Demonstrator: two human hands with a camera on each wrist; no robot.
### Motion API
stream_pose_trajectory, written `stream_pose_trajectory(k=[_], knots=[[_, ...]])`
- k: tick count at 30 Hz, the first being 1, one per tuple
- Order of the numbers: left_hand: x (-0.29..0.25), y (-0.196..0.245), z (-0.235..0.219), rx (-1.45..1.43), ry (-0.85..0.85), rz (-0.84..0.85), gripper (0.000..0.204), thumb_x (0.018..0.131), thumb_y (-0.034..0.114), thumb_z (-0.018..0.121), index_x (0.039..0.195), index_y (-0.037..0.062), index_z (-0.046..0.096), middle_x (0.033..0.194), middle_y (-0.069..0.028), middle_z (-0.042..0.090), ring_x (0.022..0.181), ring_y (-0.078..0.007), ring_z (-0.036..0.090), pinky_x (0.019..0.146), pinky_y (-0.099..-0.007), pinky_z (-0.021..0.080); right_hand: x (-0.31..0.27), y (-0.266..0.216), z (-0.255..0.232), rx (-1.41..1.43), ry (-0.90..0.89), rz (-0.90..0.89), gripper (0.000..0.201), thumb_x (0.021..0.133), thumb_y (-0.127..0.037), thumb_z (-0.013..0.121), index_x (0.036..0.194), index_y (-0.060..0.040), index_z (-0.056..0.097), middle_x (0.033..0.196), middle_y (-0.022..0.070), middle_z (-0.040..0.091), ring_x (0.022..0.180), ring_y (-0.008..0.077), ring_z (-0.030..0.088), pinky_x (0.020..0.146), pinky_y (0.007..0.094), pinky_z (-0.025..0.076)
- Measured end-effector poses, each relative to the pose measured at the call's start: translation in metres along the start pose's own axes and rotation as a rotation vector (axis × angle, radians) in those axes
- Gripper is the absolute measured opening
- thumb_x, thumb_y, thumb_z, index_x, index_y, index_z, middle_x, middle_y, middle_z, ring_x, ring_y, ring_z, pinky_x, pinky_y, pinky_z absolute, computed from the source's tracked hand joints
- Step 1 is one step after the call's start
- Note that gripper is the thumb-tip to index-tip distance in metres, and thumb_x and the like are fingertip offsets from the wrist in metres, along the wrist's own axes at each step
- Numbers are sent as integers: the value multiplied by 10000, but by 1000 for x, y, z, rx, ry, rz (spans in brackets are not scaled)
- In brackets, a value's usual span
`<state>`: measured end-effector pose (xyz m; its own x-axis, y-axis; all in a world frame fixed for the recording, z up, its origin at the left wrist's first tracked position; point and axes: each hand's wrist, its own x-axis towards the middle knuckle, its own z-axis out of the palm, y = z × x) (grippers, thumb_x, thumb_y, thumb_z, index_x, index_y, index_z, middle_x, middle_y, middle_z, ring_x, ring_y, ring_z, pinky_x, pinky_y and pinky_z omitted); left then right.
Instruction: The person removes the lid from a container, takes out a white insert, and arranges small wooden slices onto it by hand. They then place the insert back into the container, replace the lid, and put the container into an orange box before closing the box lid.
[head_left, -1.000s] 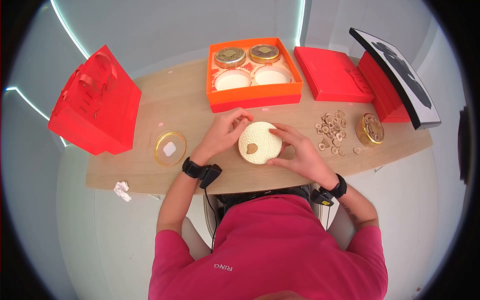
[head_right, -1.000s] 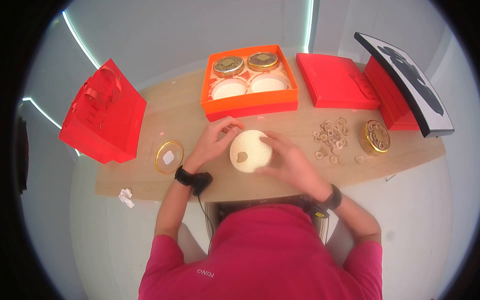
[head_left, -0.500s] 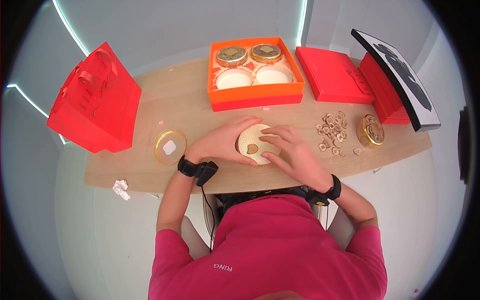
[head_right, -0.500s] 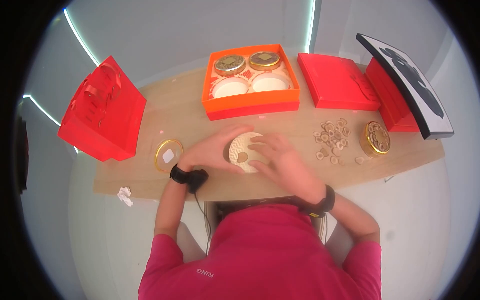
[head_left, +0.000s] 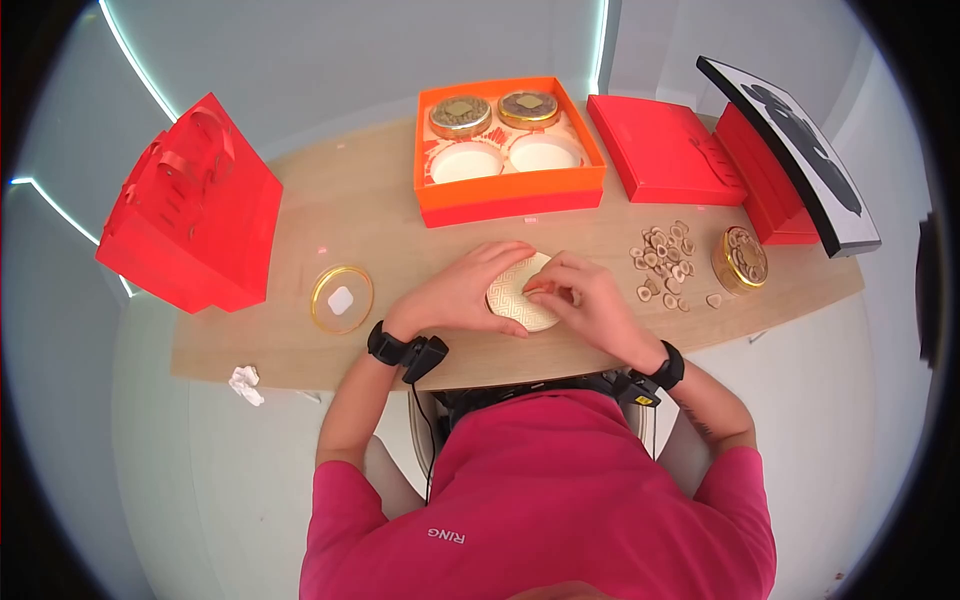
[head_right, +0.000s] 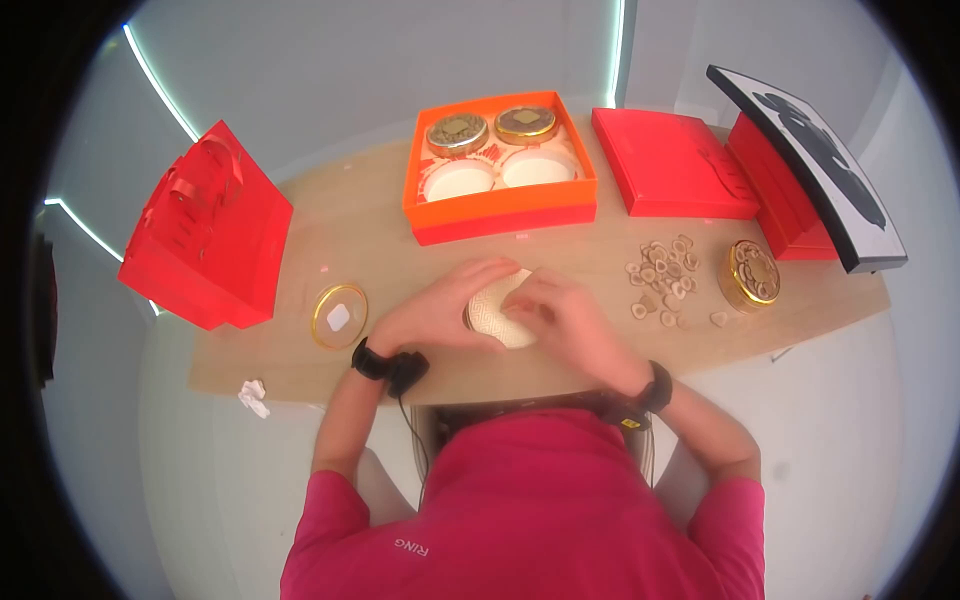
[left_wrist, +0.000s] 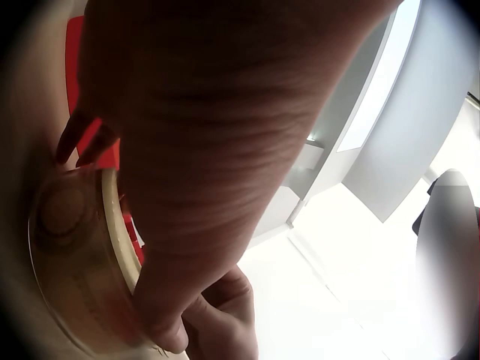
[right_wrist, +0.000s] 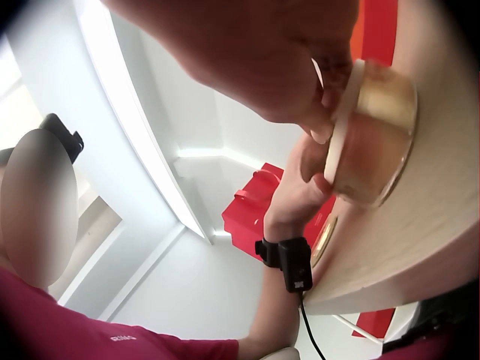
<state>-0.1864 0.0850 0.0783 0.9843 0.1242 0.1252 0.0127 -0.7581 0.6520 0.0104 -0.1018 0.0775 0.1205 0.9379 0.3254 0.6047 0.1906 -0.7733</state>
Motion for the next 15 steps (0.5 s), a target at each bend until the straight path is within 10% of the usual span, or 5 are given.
stream_pose_trajectory(k=[6, 15], knots=[[-10, 31, -6, 77, 140, 1, 1077, 892, 571, 932, 1664, -41, 496, 1708, -277, 496, 1626, -435, 441, 1330, -509, 406, -12, -20, -46, -141, -5, 75, 133, 1013, -96, 830, 1132, -41, 808, 1028, 92, 787, 852, 235, 719, 756, 353, 569], [-4, 63, 28, 326, 214, -88, 744, 988, 392, 852, 1568, -12, 619, 1698, -273, 521, 1610, -462, 448, 1324, -536, 391, -18, -4, -51, -146, -83, -13, 170, 1025, -143, 834, 1151, -31, 808, 1067, 111, 836, 926, 300, 780, 799, 402, 606]])
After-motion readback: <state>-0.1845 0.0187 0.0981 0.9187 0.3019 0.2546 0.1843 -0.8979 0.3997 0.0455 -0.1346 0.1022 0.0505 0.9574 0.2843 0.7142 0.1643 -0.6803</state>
